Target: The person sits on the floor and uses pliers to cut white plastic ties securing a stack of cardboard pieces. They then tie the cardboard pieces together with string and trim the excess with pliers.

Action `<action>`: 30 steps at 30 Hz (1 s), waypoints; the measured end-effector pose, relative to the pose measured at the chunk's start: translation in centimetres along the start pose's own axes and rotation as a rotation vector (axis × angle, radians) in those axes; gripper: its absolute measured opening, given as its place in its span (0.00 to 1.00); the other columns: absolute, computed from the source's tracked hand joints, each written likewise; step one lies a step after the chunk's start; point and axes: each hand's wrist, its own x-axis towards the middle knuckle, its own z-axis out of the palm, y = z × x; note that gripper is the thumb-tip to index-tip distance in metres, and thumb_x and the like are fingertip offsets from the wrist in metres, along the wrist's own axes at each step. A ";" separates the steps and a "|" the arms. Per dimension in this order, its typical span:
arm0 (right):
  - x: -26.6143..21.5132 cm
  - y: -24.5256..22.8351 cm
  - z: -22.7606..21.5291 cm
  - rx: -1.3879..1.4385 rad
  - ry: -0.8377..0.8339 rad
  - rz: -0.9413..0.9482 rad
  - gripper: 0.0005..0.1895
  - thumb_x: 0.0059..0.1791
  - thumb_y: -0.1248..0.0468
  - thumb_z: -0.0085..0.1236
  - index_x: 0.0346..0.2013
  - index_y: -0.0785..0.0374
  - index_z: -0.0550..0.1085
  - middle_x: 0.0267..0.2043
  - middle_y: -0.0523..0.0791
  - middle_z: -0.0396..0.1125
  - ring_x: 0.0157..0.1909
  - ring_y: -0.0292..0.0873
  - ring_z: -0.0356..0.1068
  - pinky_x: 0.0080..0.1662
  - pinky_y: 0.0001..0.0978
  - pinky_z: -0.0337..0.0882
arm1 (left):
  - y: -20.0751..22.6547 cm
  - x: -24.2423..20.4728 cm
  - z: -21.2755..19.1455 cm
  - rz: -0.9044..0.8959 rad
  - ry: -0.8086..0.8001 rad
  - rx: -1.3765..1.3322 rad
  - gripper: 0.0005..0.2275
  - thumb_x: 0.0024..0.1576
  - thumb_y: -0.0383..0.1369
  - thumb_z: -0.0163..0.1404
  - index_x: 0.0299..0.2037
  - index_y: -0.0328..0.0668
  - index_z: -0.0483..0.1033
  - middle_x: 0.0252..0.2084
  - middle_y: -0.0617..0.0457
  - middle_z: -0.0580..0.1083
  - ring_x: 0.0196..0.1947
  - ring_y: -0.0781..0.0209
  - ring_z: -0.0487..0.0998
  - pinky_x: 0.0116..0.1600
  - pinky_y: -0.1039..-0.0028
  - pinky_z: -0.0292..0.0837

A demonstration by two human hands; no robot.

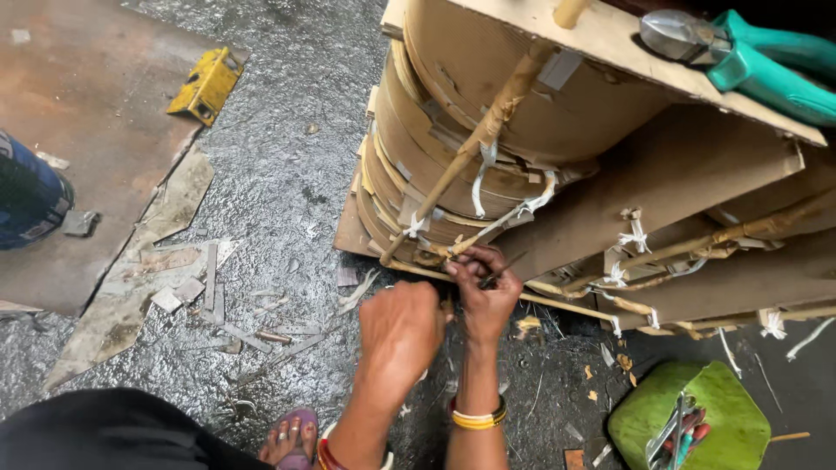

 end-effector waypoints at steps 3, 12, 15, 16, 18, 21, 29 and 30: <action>-0.1 -0.5 1.3 -0.168 0.155 -0.017 0.09 0.44 0.72 0.72 0.36 0.69 0.79 0.34 0.40 0.71 0.33 0.28 0.62 0.37 0.20 0.65 | -0.8 1.5 0.5 -0.087 0.189 -0.111 0.08 0.56 0.35 0.56 0.29 0.39 0.82 0.29 0.37 0.77 0.29 0.37 0.80 0.33 0.50 0.73; -0.3 -1.7 2.4 -0.176 0.183 -0.064 0.05 0.52 0.71 0.61 0.38 0.73 0.79 0.36 0.43 0.73 0.34 0.31 0.65 0.37 0.24 0.65 | -0.9 3.5 2.5 0.060 0.495 -0.618 0.07 0.56 0.28 0.56 0.44 0.40 0.81 0.35 0.43 0.76 0.32 0.46 0.81 0.36 0.61 0.76; -0.6 -1.8 2.0 -0.271 0.158 -0.149 0.05 0.53 0.71 0.60 0.40 0.73 0.78 0.37 0.46 0.73 0.37 0.35 0.69 0.41 0.28 0.69 | -1.0 3.1 3.1 0.105 0.485 -0.600 0.08 0.57 0.26 0.56 0.46 0.41 0.82 0.36 0.43 0.77 0.34 0.46 0.81 0.38 0.62 0.76; -0.7 -1.9 1.9 -0.347 0.138 -0.220 0.05 0.54 0.71 0.60 0.41 0.73 0.78 0.38 0.46 0.74 0.40 0.37 0.71 0.45 0.30 0.72 | -0.9 3.0 3.2 0.154 0.513 -0.594 0.08 0.57 0.26 0.55 0.46 0.40 0.81 0.40 0.43 0.78 0.36 0.46 0.81 0.39 0.63 0.76; -0.4 -2.3 2.1 -0.522 0.147 -0.298 0.05 0.53 0.71 0.62 0.40 0.72 0.78 0.37 0.48 0.74 0.38 0.39 0.73 0.42 0.31 0.72 | -0.5 3.4 2.9 0.265 0.580 -0.577 0.09 0.57 0.26 0.54 0.47 0.38 0.79 0.46 0.42 0.79 0.40 0.45 0.82 0.41 0.64 0.77; -0.1 -3.2 1.7 -0.644 0.114 -0.370 0.04 0.52 0.72 0.61 0.40 0.71 0.78 0.38 0.49 0.73 0.38 0.42 0.74 0.41 0.32 0.73 | -0.3 3.9 2.8 0.080 0.279 -0.873 0.10 0.60 0.25 0.47 0.49 0.39 0.78 0.44 0.47 0.79 0.31 0.55 0.84 0.37 0.69 0.79; 1.9 -3.3 2.4 -0.706 0.192 -0.498 0.03 0.54 0.73 0.56 0.39 0.73 0.75 0.38 0.51 0.71 0.39 0.47 0.73 0.43 0.36 0.72 | -0.4 5.1 3.3 0.173 0.451 -0.795 0.04 0.58 0.27 0.54 0.38 0.37 0.81 0.35 0.47 0.81 0.34 0.51 0.84 0.38 0.66 0.76; 1.7 -3.1 2.4 -0.702 0.210 -0.478 0.04 0.55 0.72 0.57 0.39 0.73 0.75 0.38 0.51 0.71 0.38 0.47 0.73 0.42 0.36 0.72 | -0.4 5.0 3.5 0.142 0.437 -0.821 0.04 0.58 0.27 0.54 0.38 0.37 0.81 0.35 0.47 0.81 0.34 0.52 0.84 0.38 0.67 0.76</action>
